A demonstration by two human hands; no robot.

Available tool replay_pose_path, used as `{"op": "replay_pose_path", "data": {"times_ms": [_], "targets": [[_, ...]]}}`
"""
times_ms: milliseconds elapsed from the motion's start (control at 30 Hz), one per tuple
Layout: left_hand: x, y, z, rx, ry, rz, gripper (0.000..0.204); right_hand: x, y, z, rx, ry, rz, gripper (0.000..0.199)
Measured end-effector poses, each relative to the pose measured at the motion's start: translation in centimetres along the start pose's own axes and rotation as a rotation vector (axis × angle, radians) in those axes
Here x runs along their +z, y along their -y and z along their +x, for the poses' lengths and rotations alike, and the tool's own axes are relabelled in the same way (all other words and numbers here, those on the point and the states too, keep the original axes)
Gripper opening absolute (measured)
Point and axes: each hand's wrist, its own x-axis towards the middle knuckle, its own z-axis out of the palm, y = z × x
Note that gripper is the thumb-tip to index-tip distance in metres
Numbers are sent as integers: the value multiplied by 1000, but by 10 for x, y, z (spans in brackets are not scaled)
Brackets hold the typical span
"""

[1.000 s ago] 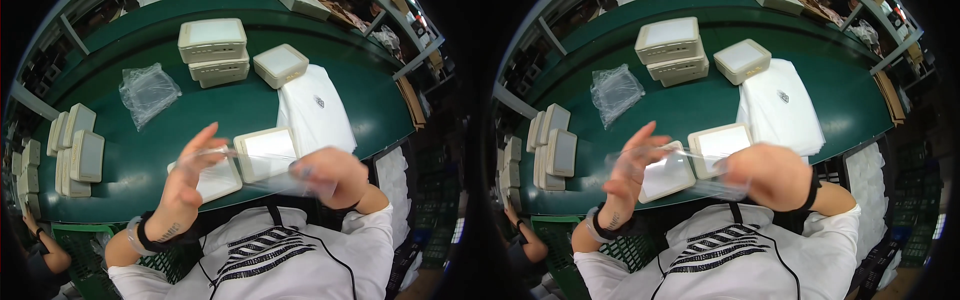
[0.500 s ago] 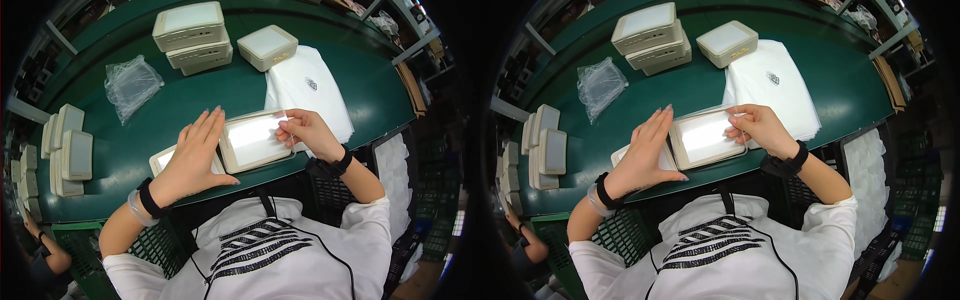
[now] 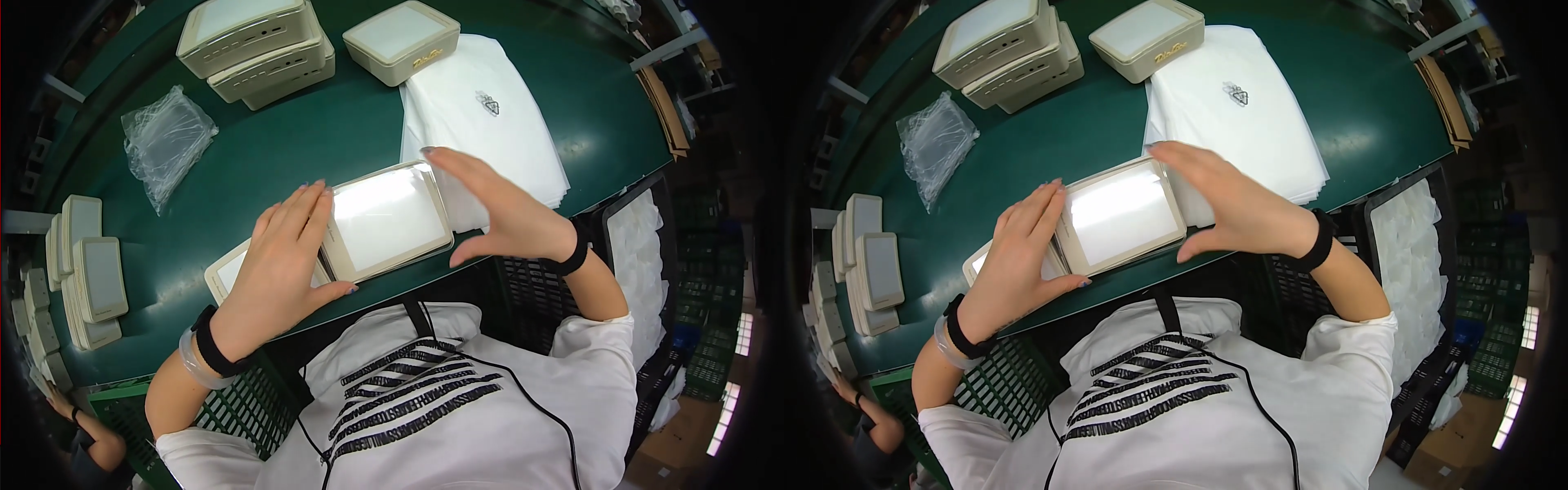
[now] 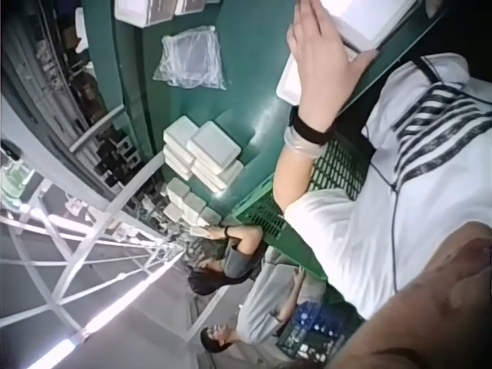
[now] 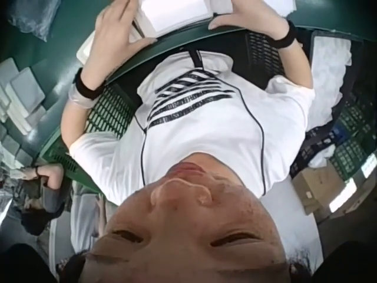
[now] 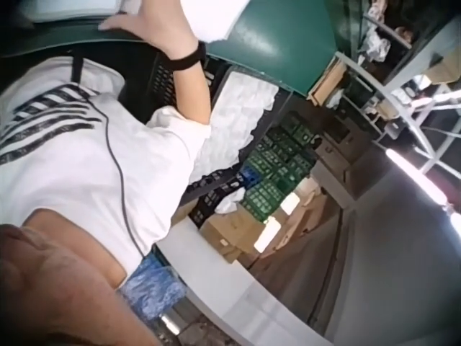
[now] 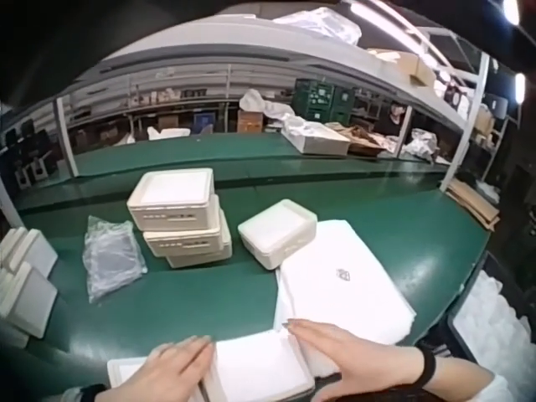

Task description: The person packages electronic devices by fitting plastic covers onto their screens and placing the assembled units into a green crate. This process is repeated as the person moves stacks of devices and bags of covers to clear the work area.

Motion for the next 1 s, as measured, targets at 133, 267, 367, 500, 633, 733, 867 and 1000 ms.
{"op": "replay_pose_path", "data": {"times_ms": [133, 267, 367, 500, 633, 733, 867, 1000], "targets": [[0, -1, 1, -10, 12, -15, 95, 6, -5, 10, -126, 114, -63, 110], [-2, -2, 1, -47, 42, -22, 99, 3, -5, 15, -81, 177, -83, 118], [-3, -3, 3, -56, 60, -36, 100, 4, -7, 16, -112, 156, -92, 120], [-7, -5, 6, -49, 66, -47, 93, 2, -12, 18, -21, 195, -61, 126], [-7, -4, 6, -61, 81, -37, 95, 2, -16, 19, -13, 187, -10, 131], [-6, -3, 7, -59, 75, -41, 96, 4, -23, 19, -27, 178, -14, 135], [-5, -3, 8, -62, 77, -70, 97, 4, -21, 19, -7, 183, 18, 136], [-7, -2, 9, -74, 83, -85, 99, 7, -25, 18, -62, 150, 52, 133]]}}
